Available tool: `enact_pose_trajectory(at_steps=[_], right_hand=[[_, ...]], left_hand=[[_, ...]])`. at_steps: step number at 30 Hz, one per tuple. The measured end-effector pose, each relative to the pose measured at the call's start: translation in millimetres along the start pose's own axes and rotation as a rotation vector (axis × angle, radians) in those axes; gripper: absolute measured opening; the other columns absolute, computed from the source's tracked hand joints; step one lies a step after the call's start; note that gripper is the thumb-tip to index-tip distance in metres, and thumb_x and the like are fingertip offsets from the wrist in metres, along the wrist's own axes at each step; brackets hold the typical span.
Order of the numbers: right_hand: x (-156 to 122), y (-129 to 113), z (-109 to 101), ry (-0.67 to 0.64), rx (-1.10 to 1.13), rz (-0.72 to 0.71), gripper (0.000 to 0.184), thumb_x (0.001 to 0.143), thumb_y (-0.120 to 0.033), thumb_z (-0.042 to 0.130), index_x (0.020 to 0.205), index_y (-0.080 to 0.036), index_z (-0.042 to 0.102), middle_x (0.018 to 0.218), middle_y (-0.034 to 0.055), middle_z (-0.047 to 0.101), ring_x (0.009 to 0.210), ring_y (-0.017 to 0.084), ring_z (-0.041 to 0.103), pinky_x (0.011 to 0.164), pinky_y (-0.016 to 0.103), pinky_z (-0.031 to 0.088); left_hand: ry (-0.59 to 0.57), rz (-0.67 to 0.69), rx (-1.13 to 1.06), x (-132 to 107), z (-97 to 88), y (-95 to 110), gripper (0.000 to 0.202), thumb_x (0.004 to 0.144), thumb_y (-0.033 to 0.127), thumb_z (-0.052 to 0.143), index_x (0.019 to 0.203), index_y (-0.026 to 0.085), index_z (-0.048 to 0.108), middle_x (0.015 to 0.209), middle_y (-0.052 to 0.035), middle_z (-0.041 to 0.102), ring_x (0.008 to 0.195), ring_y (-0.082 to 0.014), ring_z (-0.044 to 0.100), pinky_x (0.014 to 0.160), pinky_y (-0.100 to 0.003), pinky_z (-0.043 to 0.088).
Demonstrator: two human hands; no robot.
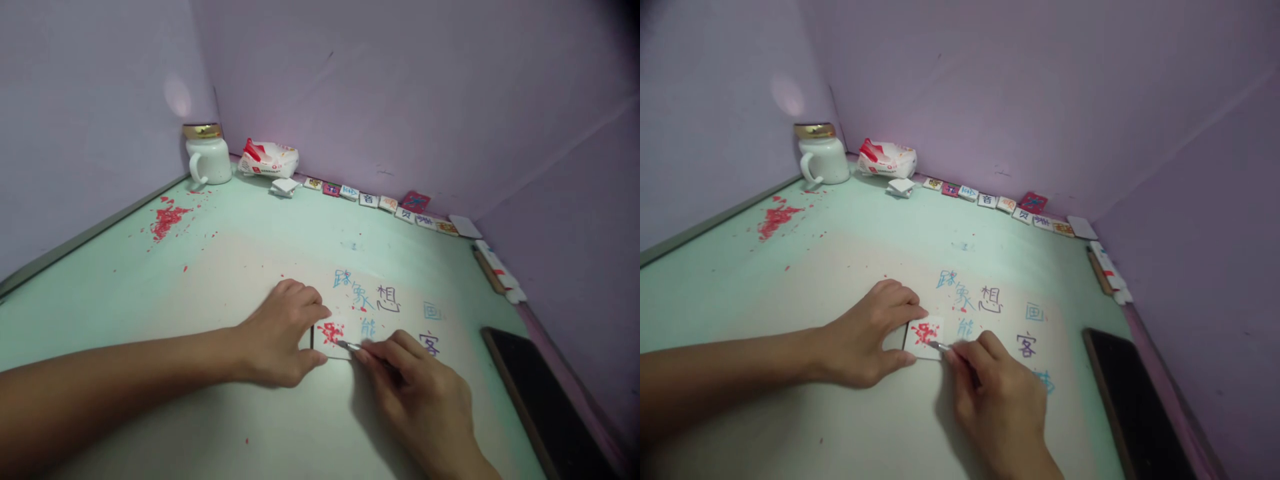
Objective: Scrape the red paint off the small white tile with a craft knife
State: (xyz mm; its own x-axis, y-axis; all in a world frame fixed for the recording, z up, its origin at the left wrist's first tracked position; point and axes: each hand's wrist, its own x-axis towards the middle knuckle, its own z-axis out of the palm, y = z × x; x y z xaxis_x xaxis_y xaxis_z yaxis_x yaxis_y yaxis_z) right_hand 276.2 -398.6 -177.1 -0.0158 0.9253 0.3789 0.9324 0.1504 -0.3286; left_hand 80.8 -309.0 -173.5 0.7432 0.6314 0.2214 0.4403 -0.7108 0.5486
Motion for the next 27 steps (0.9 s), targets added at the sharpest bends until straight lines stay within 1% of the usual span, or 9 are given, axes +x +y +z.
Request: enact_pose_trajectory(at_steps=[3,6,8,9,12,14,16,21,27], right_hand=[[6,4,2,0.038,-0.091,0.012,0.035,0.090,-0.041,0.045,0.075,-0.023,0.072,0.062,-0.0019,0.060,0.043,0.009,0.051,0.042,0.024,0.028],[12,13,3,0.155,-0.188,0.067,0.032,0.089,-0.039,0.048,0.079,-0.020,0.072,0.066,-0.0002,0.063,0.049,0.010,0.054,0.043,0.023,0.028],[15,17,2,0.230,-0.143,0.109,0.030,0.088,-0.039,0.052,0.080,-0.019,0.072,0.067,-0.0001,0.063,0.050,0.009,0.053,0.045,0.022,0.031],[14,18,2,0.237,-0.089,0.113,0.029,0.087,-0.040,0.053,0.079,-0.018,0.072,0.066,-0.0004,0.062,0.049,0.009,0.052,0.046,0.022,0.033],[9,14,0,0.140,0.036,0.062,0.029,0.087,-0.040,0.052,0.077,-0.021,0.071,0.063,-0.0019,0.059,0.046,0.008,0.050,0.045,0.022,0.033],[4,9,0,0.071,0.043,0.021,0.029,0.087,-0.040,0.051,0.076,-0.022,0.072,0.062,-0.0024,0.059,0.044,0.008,0.050,0.043,0.023,0.030],[2,5,-1,0.037,0.022,-0.014,0.030,0.088,-0.039,0.049,0.076,-0.023,0.072,0.061,-0.0026,0.059,0.043,0.008,0.050,0.043,0.023,0.028],[4,3,1,0.029,-0.053,-0.013,0.033,0.089,-0.038,0.046,0.074,-0.024,0.072,0.060,-0.0028,0.059,0.043,0.009,0.051,0.042,0.025,0.025],[8,7,6,0.055,-0.092,0.020,0.032,0.089,-0.040,0.048,0.073,-0.024,0.071,0.062,-0.0032,0.059,0.046,0.009,0.053,0.043,0.024,0.026]], left_hand=[[-0.005,0.005,-0.006,1,-0.2,-1,0.038,0.064,0.025,0.072,0.099,0.014,0.063,0.096,-0.0092,0.058,0.088,-0.0257,0.050,0.089,-0.046,0.036],[-0.008,-0.005,-0.008,2,-0.1,-1,0.038,0.063,0.024,0.072,0.098,0.015,0.063,0.096,-0.0091,0.058,0.088,-0.0260,0.050,0.088,-0.046,0.037],[-0.017,-0.012,-0.011,2,0.0,-1,0.038,0.062,0.023,0.072,0.098,0.015,0.063,0.096,-0.0089,0.058,0.088,-0.0260,0.050,0.088,-0.046,0.036],[-0.020,-0.012,-0.014,2,0.2,-1,0.040,0.061,0.022,0.073,0.099,0.014,0.063,0.096,-0.0090,0.058,0.089,-0.0260,0.050,0.089,-0.046,0.036],[-0.003,0.001,-0.022,1,1.0,-1,0.043,0.062,0.021,0.072,0.104,0.014,0.063,0.097,-0.0089,0.057,0.092,-0.0259,0.050,0.090,-0.045,0.035],[0.012,0.013,-0.018,1,1.7,-2,0.044,0.063,0.021,0.070,0.105,0.014,0.062,0.097,-0.0086,0.056,0.092,-0.0257,0.049,0.090,-0.045,0.035],[0.008,0.020,-0.015,0,2.2,-2,0.042,0.065,0.022,0.067,0.106,0.015,0.061,0.097,-0.0082,0.056,0.091,-0.0253,0.049,0.090,-0.045,0.035],[-0.019,0.049,-0.039,0,0.7,-3,0.038,0.069,0.026,0.064,0.105,0.017,0.060,0.101,-0.0084,0.056,0.090,-0.0254,0.048,0.089,-0.045,0.035],[-0.063,0.037,-0.054,3,-4.7,1,0.036,0.069,0.026,0.065,0.104,0.017,0.060,0.101,-0.0093,0.057,0.092,-0.0256,0.051,0.091,-0.047,0.035]])
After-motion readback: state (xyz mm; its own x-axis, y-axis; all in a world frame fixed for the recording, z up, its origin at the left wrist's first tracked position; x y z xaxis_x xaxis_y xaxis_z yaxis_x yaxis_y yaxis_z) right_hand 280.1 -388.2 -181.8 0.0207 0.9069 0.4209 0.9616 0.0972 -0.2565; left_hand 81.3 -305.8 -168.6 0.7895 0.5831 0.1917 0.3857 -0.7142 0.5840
